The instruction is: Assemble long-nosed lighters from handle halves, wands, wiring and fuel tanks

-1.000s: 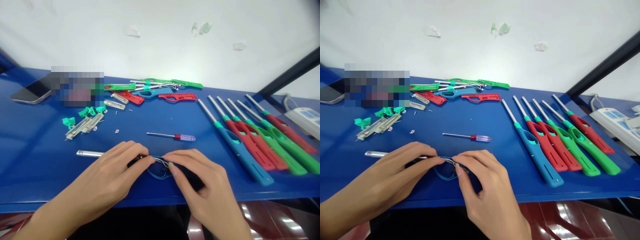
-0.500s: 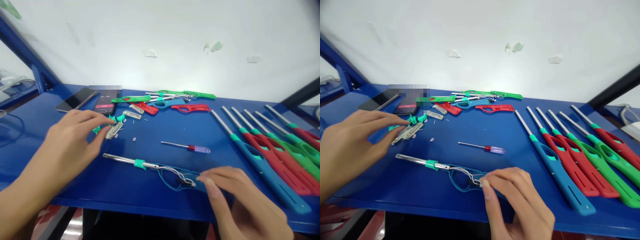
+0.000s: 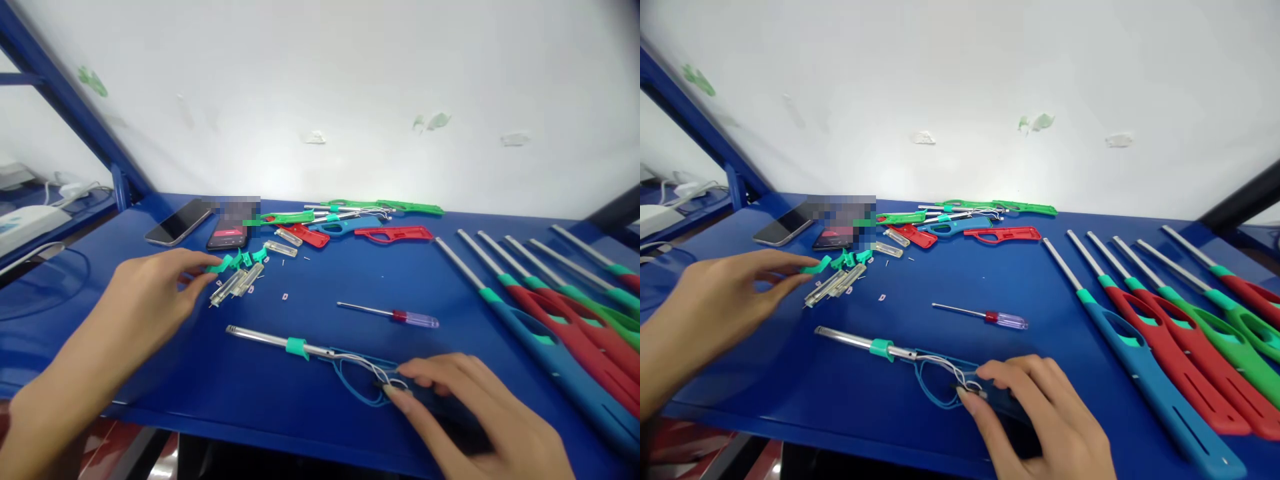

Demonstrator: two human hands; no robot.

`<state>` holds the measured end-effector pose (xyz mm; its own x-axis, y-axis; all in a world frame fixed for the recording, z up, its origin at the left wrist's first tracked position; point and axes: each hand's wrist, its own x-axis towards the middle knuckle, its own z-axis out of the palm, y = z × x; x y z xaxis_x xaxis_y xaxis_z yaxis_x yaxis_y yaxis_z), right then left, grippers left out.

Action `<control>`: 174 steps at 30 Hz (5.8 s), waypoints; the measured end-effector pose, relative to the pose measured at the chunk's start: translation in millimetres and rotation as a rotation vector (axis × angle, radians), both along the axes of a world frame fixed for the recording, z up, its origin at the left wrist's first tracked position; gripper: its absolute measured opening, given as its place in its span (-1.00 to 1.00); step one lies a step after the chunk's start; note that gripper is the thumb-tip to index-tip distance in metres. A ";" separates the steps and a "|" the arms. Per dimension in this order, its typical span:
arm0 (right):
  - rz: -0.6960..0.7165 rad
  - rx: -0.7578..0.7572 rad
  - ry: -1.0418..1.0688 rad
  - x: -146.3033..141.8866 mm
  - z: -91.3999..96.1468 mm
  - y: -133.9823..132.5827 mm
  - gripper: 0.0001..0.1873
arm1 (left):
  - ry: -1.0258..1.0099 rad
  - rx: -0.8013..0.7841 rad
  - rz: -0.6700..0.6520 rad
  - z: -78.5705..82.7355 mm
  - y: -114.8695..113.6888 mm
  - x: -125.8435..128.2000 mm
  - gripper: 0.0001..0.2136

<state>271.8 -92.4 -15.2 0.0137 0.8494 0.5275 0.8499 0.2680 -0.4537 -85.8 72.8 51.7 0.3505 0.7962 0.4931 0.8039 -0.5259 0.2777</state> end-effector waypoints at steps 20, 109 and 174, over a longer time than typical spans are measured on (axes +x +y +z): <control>0.012 -0.051 0.123 -14.8 11.2 0.3 -0.83 | -0.398 -0.370 -0.350 -18.6 -76.4 102.9 -0.93; -0.041 -0.102 0.368 -18.4 17.3 1.5 -0.81 | -0.041 -0.150 -0.680 -47.3 -74.6 141.7 -0.76; 0.132 -0.321 0.208 -3.6 6.9 -10.2 -0.60 | 0.533 0.326 -0.811 -8.7 -61.8 149.8 -0.58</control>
<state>268.1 -102.7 -8.2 -0.0277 0.9722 0.2325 0.6986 0.1852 -0.6912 64.0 11.1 43.0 0.9609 0.0766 0.2659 0.1495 -0.9524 -0.2658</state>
